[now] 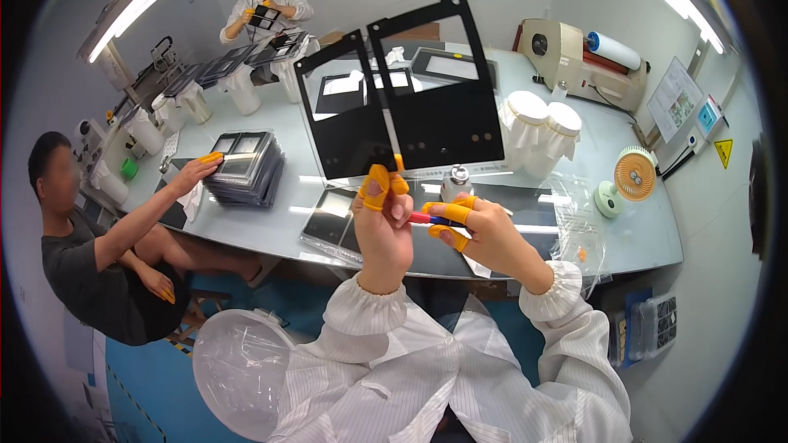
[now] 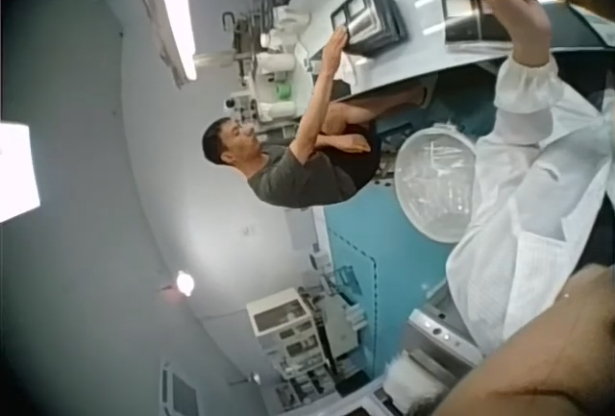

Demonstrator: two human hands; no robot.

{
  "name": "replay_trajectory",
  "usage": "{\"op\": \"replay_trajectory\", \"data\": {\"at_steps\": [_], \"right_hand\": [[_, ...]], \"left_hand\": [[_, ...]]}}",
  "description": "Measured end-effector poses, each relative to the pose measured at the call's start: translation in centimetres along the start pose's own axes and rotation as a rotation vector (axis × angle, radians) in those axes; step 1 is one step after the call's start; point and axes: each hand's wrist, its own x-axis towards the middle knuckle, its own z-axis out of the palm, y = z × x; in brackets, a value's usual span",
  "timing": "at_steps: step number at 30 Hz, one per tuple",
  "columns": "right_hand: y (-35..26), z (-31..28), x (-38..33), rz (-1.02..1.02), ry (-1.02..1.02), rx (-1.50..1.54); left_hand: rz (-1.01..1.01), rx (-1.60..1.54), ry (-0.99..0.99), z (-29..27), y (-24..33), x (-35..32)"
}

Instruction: The recorder is inspecting, cleaning, and marking glass panels held in black frames within a cleanroom laboratory.

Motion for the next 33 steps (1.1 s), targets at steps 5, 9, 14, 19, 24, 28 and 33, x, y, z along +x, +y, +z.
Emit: {"op": "replay_trajectory", "data": {"at_steps": [5,9,14,19,24,28,33], "right_hand": [[1.6,1.4,-0.6,-0.024,0.004,-0.163],[6.2,2.5,-3.0,-0.048,0.052,-0.171],[14.9,2.0,-6.6,0.375,0.220,-0.240],[16.2,1.3,-2.9,0.051,0.364,-0.429],[13.2,1.1,5.9,0.535,0.165,0.731],[12.0,1.6,11.8,0.728,0.090,0.927],[13.4,3.2,14.6,0.741,0.124,1.107]], "left_hand": [[0.001,0.094,0.010,-1.0,-3.3,-1.4],[0.100,0.172,0.112,-2.7,-4.0,-1.9],[0.120,0.085,0.277,-8.2,-1.8,-1.4],[0.183,0.101,0.397,-11.7,1.3,-1.3],[0.222,0.140,0.448,-14.1,3.0,-1.9],[0.240,0.187,0.416,-15.4,4.2,-2.4],[0.282,0.289,0.447,-16.4,6.0,-2.5]]}}
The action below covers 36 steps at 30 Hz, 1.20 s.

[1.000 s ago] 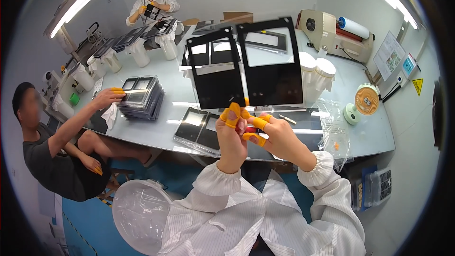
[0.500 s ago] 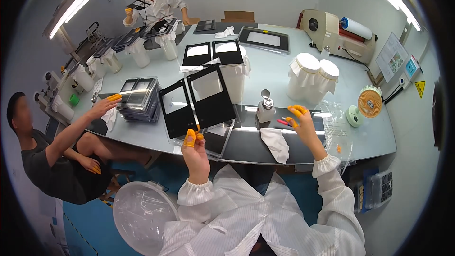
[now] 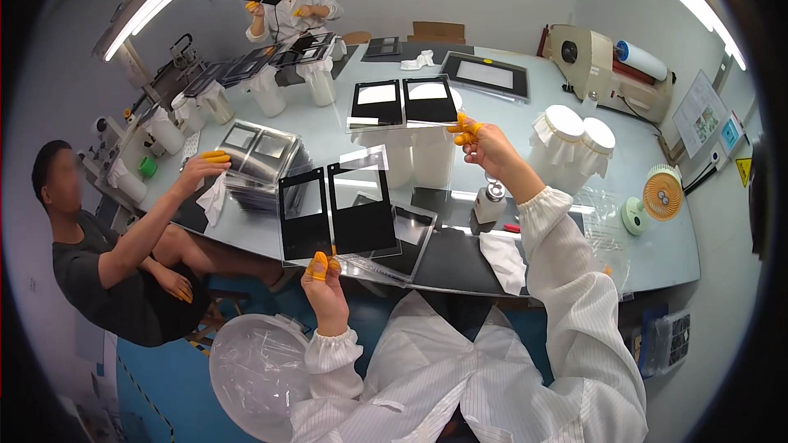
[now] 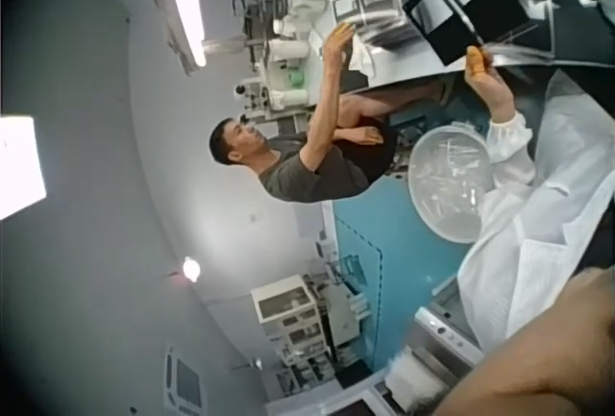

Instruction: The recorder is inspecting, cleaning, and marking glass panels held in black frames within a cleanroom laboratory.

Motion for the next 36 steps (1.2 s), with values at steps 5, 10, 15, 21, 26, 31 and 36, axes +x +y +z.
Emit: {"op": "replay_trajectory", "data": {"at_steps": [5,10,15,21,26,31,36], "right_hand": [[0.3,0.8,0.6,-0.067,-0.062,0.182],[-0.7,1.8,-1.3,-0.102,-0.107,0.375],[-1.9,2.5,-2.1,-0.240,-0.117,0.399],[-2.1,3.5,-3.1,-0.241,-0.078,0.379],[-0.9,4.5,-2.8,-0.231,-0.052,0.262],[0.9,5.5,-1.7,-0.146,-0.042,0.245],[1.7,6.7,-1.6,-0.136,-0.013,0.197]], "left_hand": [[0.034,0.075,-0.085,-0.9,0.9,1.9],[0.025,0.062,-0.095,1.2,0.3,5.0],[0.015,0.195,-0.144,5.8,-1.4,9.3],[-0.043,0.284,-0.194,12.3,-4.8,12.3],[-0.058,0.347,-0.230,14.0,-6.0,13.1],[-0.042,0.430,-0.281,14.1,-5.6,13.0],[-0.065,0.438,-0.411,13.4,-5.1,13.4]]}}
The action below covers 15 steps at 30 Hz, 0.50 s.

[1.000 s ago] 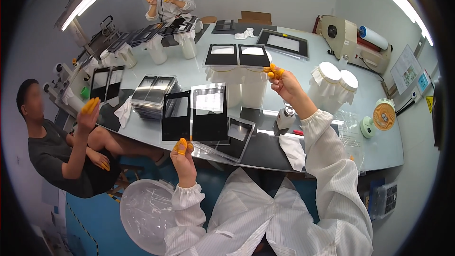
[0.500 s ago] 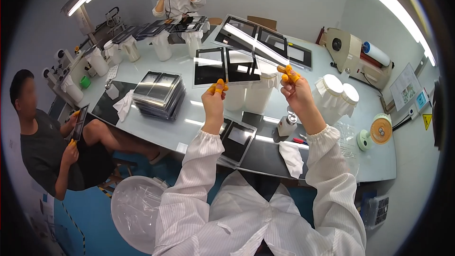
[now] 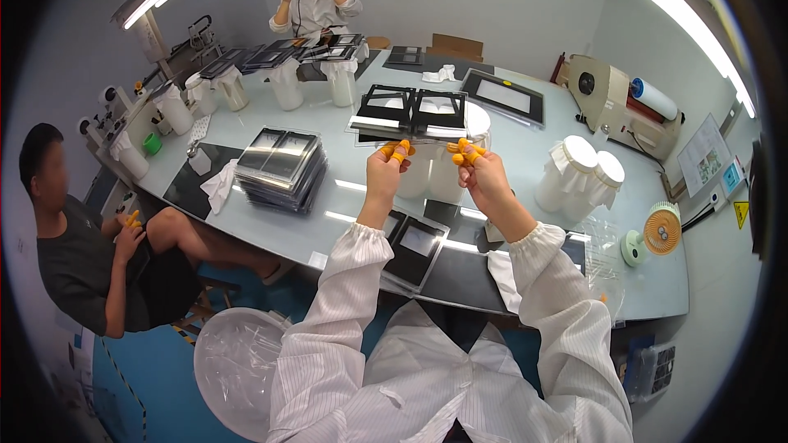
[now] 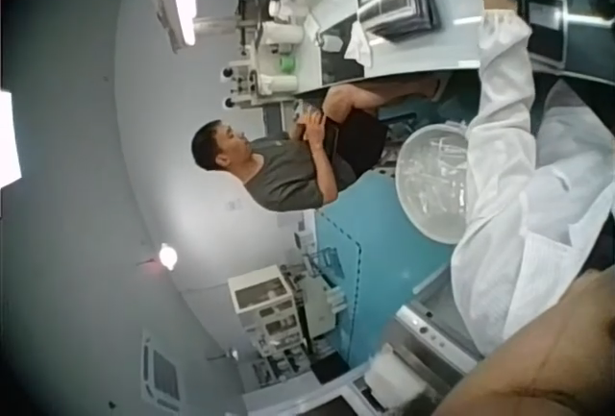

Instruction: The recorder is inspecting, cleaning, and marking glass panels held in black frames within a cleanroom laboratory.

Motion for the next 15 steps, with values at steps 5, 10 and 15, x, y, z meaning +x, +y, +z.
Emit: {"op": "replay_trajectory", "data": {"at_steps": [5,10,15], "right_hand": [[0.3,0.2,0.1,-0.004,0.019,-0.080],[0.4,-0.4,0.6,-0.003,0.083,-0.063],[0.4,-1.2,1.2,-0.007,0.108,-0.121]], "left_hand": [[0.009,0.010,-0.036,-0.4,0.1,-0.2],[0.026,0.009,-0.056,-0.3,0.1,0.0],[0.045,-0.001,-0.111,-0.1,-0.1,-0.1]]}}
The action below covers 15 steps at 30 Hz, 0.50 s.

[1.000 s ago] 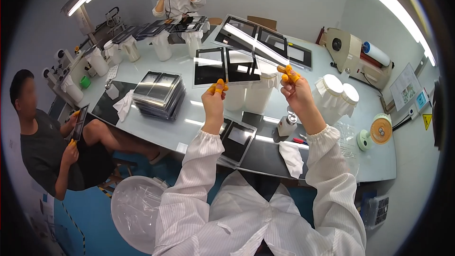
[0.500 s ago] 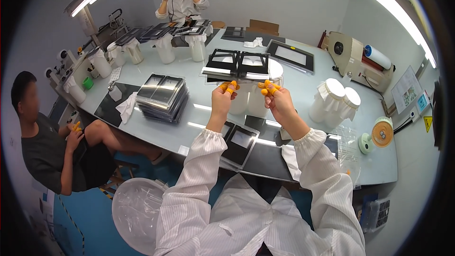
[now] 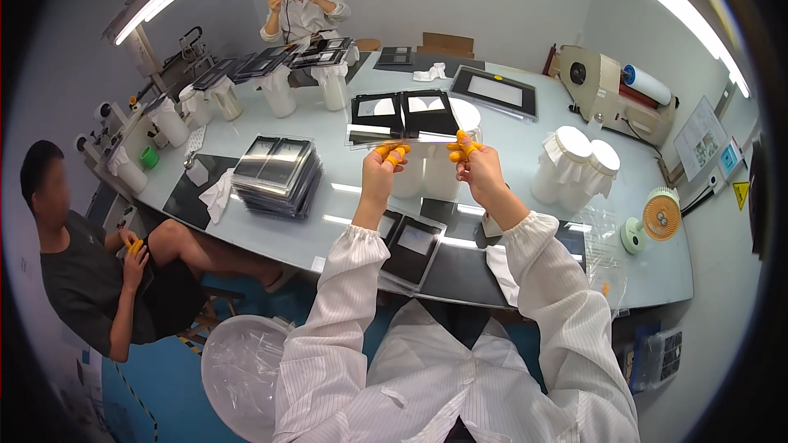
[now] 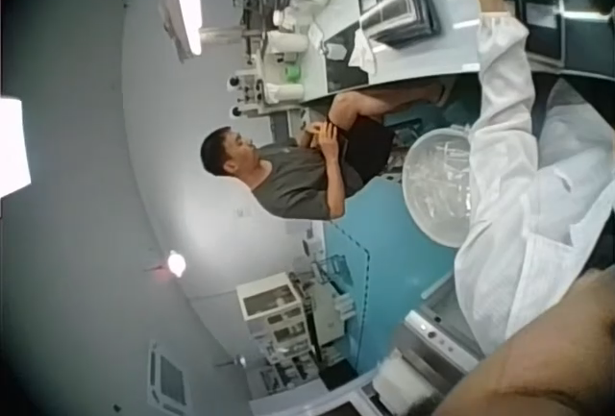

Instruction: The recorder is inspecting, cleaning, and marking glass panels held in black frames within a cleanroom laboratory.

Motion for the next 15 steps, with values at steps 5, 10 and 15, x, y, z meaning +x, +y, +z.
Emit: {"op": "replay_trajectory", "data": {"at_steps": [5,10,15], "right_hand": [[0.3,0.1,0.3,-0.047,0.090,0.012],[-1.2,-0.2,-5.0,-0.147,-0.091,-0.222],[-3.4,0.1,-13.2,-1.414,-0.223,-1.172]], "left_hand": [[-0.028,-0.023,0.060,0.7,-0.2,0.0],[0.004,-0.003,0.112,1.3,0.3,-0.2],[-0.075,-0.012,0.165,1.2,-0.5,0.1]]}}
